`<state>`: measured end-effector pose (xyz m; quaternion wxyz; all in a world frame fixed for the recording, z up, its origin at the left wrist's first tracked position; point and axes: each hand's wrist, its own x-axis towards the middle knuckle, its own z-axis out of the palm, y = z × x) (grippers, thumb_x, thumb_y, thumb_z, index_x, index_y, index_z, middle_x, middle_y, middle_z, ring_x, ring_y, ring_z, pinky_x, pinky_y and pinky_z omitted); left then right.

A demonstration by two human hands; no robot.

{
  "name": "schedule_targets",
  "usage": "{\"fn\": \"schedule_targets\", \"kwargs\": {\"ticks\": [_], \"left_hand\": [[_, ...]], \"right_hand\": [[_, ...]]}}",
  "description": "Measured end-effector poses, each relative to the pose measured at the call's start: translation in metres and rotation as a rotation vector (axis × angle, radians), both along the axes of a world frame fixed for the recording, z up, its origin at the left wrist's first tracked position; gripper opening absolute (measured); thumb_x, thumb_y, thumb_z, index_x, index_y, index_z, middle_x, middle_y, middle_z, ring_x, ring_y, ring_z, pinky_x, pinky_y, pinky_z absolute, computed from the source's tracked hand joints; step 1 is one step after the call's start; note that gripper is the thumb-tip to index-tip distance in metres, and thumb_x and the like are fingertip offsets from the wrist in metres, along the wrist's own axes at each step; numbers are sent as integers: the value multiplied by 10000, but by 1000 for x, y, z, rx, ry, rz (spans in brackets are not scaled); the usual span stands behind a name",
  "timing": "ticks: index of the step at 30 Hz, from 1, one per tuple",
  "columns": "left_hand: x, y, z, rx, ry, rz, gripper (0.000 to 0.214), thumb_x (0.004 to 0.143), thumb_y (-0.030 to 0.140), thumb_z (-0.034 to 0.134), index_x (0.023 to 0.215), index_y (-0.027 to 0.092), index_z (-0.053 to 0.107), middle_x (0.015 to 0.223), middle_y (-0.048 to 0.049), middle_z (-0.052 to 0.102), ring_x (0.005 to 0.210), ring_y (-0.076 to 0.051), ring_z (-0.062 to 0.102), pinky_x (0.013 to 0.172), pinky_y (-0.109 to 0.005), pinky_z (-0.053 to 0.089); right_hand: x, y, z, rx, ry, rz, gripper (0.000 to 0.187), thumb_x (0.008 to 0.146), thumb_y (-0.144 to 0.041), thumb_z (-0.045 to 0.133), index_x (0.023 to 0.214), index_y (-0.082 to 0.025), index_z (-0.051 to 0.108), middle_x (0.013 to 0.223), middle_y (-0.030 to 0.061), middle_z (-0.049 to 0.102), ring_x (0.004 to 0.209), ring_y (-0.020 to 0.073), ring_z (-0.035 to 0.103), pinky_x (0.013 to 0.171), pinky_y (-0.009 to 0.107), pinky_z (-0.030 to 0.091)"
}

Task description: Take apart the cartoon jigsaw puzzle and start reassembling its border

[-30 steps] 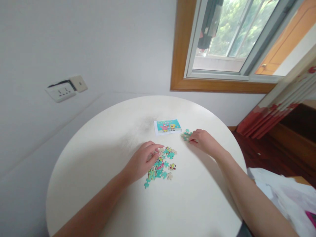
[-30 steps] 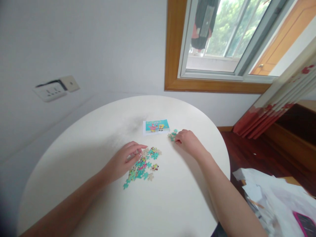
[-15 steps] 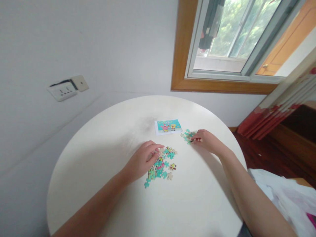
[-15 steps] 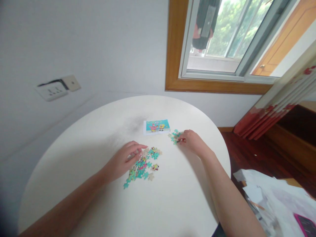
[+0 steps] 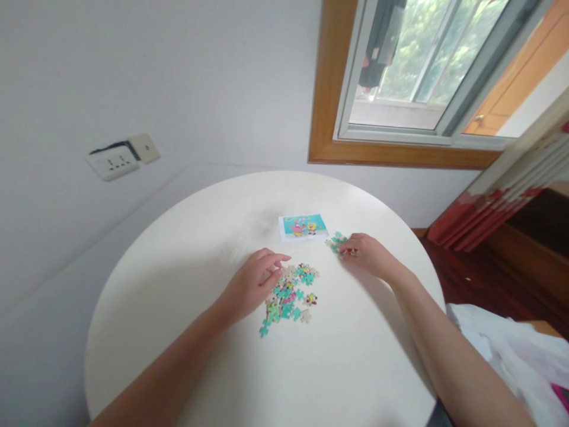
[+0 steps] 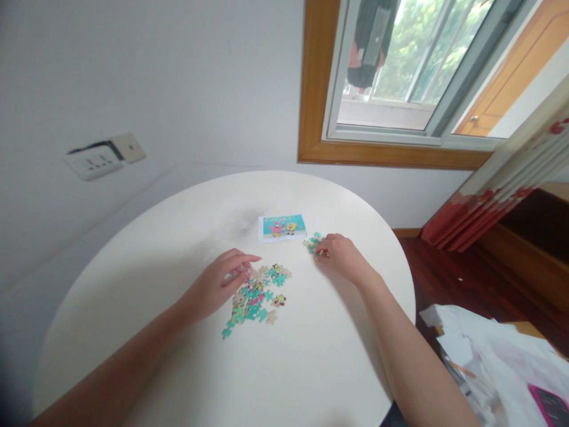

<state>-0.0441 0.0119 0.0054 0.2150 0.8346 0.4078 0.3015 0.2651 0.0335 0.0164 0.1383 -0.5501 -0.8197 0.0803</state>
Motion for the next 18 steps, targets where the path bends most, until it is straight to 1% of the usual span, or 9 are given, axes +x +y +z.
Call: {"fn": "schedule_targets", "kwargs": {"ticks": [6,8,10,12,14,15,18], "left_hand": [[-6,4,6,-6,31,29,264,913,266,446,1080,195,638,932,-54,583,833,-156,567,803,-288,454],[-11,5,10,-25,57,-17,240,903,274,465,1034,198,652,933,-53,593,849,-159,565,795,-278,451],[-16,4,14,-88,100,-89,209,881,286,499,982,202,662,910,-43,598,821,-152,562,759,-257,450],[-21,3,19,-182,158,-156,180,847,296,543,938,199,664,874,-29,595,775,-141,556,715,-237,444],[-25,0,24,-268,220,-218,168,813,292,577,923,194,659,855,-18,589,760,-135,551,696,-225,436],[-26,-1,26,-301,245,-245,168,798,282,588,922,191,654,850,-14,586,759,-132,549,692,-221,432],[-28,-6,30,-360,302,-302,176,760,238,600,924,191,642,837,0,568,746,-124,535,678,-210,421]], "right_hand": [[9,5,-4,2,-1,-34,147,780,-174,636,882,-202,738,814,49,654,737,157,572,690,245,413],[8,4,-2,29,39,-27,147,786,-176,629,887,-197,734,809,49,652,727,156,572,685,249,419],[1,1,2,61,103,9,154,797,-165,609,891,-190,729,802,48,649,728,153,573,700,258,428],[-10,-6,8,59,192,82,166,806,-145,586,895,-181,721,804,49,649,737,148,578,720,263,441],[-26,-16,13,-2,292,181,180,812,-128,567,902,-177,715,806,44,650,731,136,579,701,250,452],[-35,-21,14,-39,325,247,186,818,-125,558,904,-180,714,792,38,649,724,130,578,684,241,453],[-62,-35,15,-100,354,495,180,841,-148,561,917,-188,718,794,34,642,730,121,570,722,244,458]]}}
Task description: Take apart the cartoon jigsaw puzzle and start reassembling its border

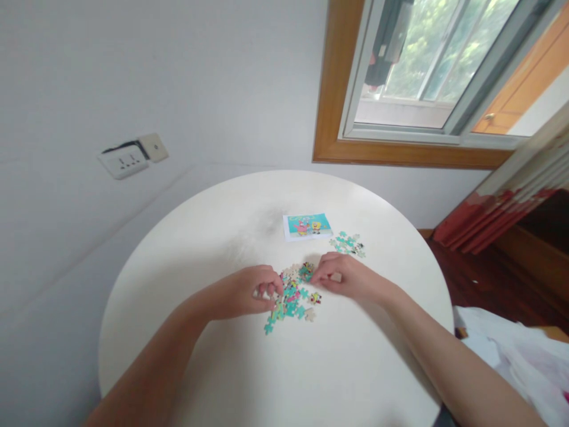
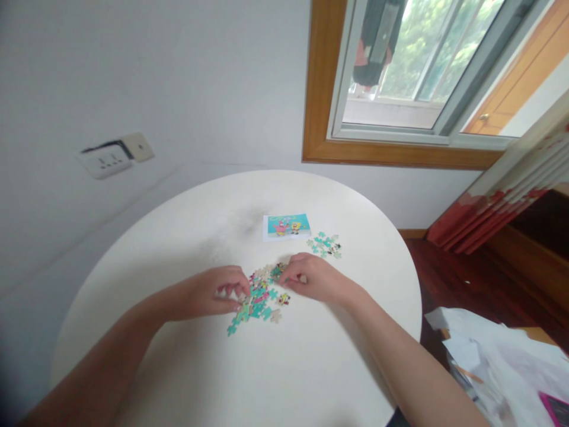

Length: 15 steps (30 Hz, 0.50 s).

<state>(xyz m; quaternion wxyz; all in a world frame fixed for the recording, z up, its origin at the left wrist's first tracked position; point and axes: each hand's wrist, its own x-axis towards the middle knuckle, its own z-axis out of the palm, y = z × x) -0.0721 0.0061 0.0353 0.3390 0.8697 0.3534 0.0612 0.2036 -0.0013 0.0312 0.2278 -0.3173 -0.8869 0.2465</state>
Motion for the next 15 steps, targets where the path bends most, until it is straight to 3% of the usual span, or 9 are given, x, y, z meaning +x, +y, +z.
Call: {"fn": "schedule_targets", "kwargs": {"ticks": [5,15], "left_hand": [[1,-6,3,-70,48,-41,235,704,195,613,938,197,636,831,10,545,752,-125,521,679,-207,419],[6,-10,2,-47,35,-48,207,692,162,584,884,211,640,820,14,561,735,-130,517,670,-209,402]], "right_hand": [[-27,-13,-8,10,-3,237,160,855,-186,572,920,-178,718,763,30,595,674,105,535,680,223,443],[-39,-18,-15,107,-34,177,160,844,-256,619,980,-210,688,770,26,589,728,138,543,747,260,433]]}}
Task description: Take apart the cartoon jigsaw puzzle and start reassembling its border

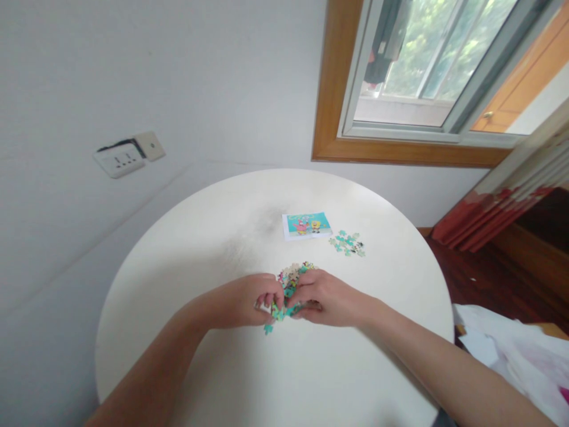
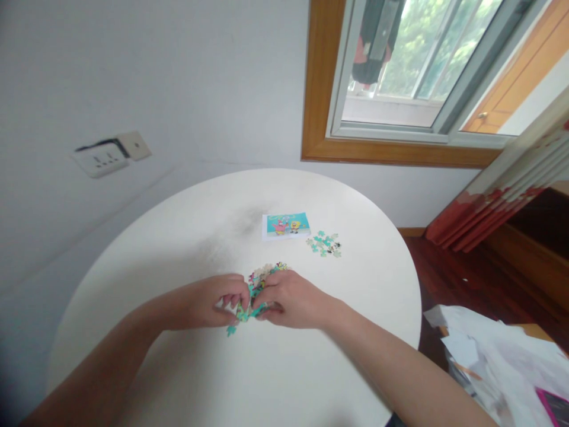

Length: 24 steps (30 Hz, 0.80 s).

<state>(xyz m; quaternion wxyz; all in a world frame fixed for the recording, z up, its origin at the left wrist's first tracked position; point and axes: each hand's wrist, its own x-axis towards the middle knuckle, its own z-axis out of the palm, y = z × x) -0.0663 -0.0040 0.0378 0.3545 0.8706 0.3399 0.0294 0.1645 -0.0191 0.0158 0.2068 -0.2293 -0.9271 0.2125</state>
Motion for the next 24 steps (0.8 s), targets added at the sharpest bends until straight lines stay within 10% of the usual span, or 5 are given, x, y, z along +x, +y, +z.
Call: {"fn": "schedule_targets", "kwargs": {"ticks": [14,24], "left_hand": [[3,6,-10,147,-30,93,129,754,178,509,857,192,586,735,22,518,682,-125,482,614,-210,343],[9,10,-21,244,-20,170,91,805,280,528,790,194,555,661,39,484,599,-117,417,559,-226,280]], "right_hand": [[2,3,-3,22,-22,-89,197,808,-121,582,967,-193,674,819,40,607,772,147,552,750,252,429],[-1,12,-15,-233,167,-273,145,783,-140,633,903,-191,697,775,17,562,727,121,537,655,221,434]]}}
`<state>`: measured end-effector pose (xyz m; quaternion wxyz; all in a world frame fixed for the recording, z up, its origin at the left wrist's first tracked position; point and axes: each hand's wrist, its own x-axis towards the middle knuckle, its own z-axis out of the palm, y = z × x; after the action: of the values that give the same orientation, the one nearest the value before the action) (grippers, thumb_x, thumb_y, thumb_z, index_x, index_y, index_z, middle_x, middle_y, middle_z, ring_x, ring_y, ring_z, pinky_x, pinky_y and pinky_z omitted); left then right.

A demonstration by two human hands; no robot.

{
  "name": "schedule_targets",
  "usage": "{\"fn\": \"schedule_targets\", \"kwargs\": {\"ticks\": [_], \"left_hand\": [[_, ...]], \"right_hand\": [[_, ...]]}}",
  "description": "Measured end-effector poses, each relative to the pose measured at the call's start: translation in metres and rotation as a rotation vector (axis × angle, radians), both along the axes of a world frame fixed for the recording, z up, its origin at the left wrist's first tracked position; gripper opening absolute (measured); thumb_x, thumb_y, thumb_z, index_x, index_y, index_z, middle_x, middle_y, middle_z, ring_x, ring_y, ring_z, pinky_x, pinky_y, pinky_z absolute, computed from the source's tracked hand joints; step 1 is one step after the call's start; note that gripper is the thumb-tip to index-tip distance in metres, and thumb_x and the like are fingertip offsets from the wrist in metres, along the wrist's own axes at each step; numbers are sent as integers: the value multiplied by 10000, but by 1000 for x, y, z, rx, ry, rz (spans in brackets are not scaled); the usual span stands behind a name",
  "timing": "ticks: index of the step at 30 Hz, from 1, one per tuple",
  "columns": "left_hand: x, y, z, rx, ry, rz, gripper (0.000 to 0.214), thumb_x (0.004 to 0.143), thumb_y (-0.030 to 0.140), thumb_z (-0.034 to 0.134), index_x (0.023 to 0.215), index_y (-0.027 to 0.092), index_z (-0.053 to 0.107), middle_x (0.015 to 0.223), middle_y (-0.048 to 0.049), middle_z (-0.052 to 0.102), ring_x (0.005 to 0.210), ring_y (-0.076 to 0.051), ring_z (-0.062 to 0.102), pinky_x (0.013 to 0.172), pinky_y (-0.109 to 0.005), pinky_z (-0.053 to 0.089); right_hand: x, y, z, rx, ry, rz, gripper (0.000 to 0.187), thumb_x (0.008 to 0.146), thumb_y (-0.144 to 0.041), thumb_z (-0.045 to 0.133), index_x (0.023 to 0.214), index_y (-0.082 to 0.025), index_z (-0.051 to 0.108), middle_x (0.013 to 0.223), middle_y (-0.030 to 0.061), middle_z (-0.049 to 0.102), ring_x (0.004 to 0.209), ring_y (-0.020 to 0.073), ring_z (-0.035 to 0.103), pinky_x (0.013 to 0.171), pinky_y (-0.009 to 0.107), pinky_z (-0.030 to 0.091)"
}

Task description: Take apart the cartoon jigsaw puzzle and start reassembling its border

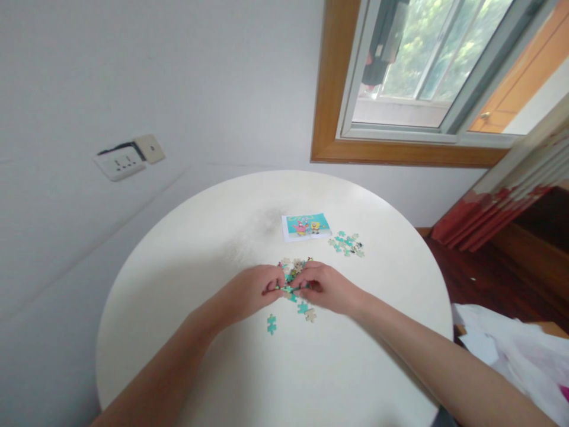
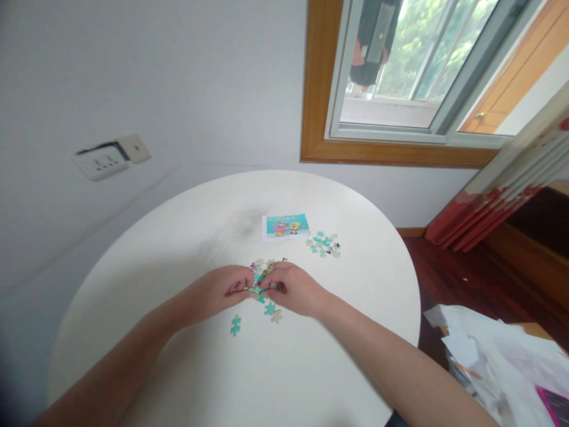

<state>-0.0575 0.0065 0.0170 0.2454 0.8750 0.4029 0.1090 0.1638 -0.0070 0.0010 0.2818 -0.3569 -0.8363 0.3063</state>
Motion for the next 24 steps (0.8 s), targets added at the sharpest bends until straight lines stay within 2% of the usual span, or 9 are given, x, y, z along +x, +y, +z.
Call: {"fn": "schedule_targets", "kwargs": {"ticks": [5,10,13,16,20,24], "left_hand": [[9,-3,4,-54,-83,66,129,818,291,525,760,181,561,637,40,495,594,-111,431,551,-214,303],[23,-8,1,-72,-219,161,222,847,351,519,727,168,555,617,44,476,575,-100,418,531,-209,299],[26,-8,1,-66,-230,133,185,818,353,561,800,173,600,669,30,524,607,-109,456,557,-211,337],[17,-8,8,-62,-184,78,161,789,330,587,851,185,616,754,7,571,680,-125,501,602,-211,376],[-2,-12,20,-250,-25,-5,162,786,339,579,850,195,615,694,24,539,641,-122,508,582,-205,374],[-13,-19,25,-293,90,-70,255,717,316,640,952,224,603,805,22,570,713,-137,540,622,-214,381]], "right_hand": [[-3,1,-1,-73,112,-125,69,803,-204,637,853,-181,678,771,0,560,694,102,512,641,214,413],[-4,6,-3,-101,219,-248,226,853,-369,587,755,-171,635,696,-12,531,640,100,477,610,222,385],[0,11,-2,-110,265,-322,276,852,-392,565,694,-168,598,654,-15,513,621,103,455,587,223,366],[10,17,1,-93,256,-360,306,858,-410,537,679,-167,590,647,-10,524,621,107,453,584,227,360],[30,31,1,-12,139,-432,277,852,-384,536,693,-173,620,689,12,584,657,121,494,604,232,379],[63,53,-1,21,55,-576,256,819,-387,571,704,-174,654,719,30,635,678,139,549,623,242,410]]}}
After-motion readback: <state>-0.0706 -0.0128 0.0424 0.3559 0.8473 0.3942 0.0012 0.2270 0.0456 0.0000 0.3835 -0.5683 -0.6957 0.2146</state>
